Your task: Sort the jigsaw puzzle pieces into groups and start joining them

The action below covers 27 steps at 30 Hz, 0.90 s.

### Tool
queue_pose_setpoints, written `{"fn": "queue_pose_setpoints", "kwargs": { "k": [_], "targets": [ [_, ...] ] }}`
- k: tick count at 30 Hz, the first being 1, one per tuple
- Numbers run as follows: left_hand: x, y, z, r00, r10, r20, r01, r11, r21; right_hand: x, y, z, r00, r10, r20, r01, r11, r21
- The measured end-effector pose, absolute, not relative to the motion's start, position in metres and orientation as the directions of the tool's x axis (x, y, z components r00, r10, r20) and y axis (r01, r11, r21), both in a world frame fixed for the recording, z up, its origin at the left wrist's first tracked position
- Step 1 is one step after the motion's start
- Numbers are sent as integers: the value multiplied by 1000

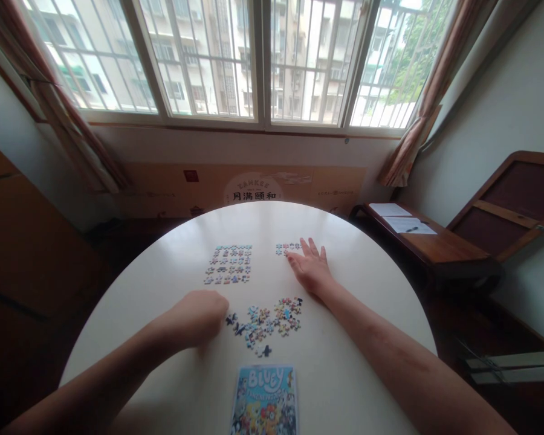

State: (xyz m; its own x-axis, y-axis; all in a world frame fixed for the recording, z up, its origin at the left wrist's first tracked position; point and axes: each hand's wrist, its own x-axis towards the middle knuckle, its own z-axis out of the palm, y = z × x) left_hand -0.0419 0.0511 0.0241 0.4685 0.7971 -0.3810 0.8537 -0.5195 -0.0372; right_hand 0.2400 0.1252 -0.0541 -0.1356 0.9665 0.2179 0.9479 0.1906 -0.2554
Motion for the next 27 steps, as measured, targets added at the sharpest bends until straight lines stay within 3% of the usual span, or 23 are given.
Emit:
{"fn": "queue_pose_setpoints", "kwargs": {
  "k": [3, 6, 10, 12, 15, 22, 27],
  "targets": [
    [-39, 49, 28, 434, 810, -394, 860, -504, -87, 239, 125, -55, -140, 966, 219, 943, 198, -267],
    [-38, 48, 30, 422, 810, -408, 860, -500, -103, 241, 122, -50, -143, 940, 309, 931, 234, -281],
    [-37, 49, 32, 406, 807, -430, 865, -491, -105, 254, 109, -33, -318, 810, 493, 810, 502, -302],
    [-36, 49, 33, 392, 808, -440, 869, -482, -111, 264, 99, -21, -549, 724, 418, 642, 685, -345],
    [-36, 50, 32, 387, 809, -443, 870, -480, -115, 273, 84, -6, -676, 688, 263, 536, 705, -466],
    [-37, 48, 33, 389, 803, -452, 866, -486, -119, 274, 73, 4, -724, 688, 52, 571, 640, -514],
    [-36, 44, 40, 409, 790, -457, 860, -501, -94, 281, 76, 3, -692, 722, 12, 626, 608, -488]
  ]
}}
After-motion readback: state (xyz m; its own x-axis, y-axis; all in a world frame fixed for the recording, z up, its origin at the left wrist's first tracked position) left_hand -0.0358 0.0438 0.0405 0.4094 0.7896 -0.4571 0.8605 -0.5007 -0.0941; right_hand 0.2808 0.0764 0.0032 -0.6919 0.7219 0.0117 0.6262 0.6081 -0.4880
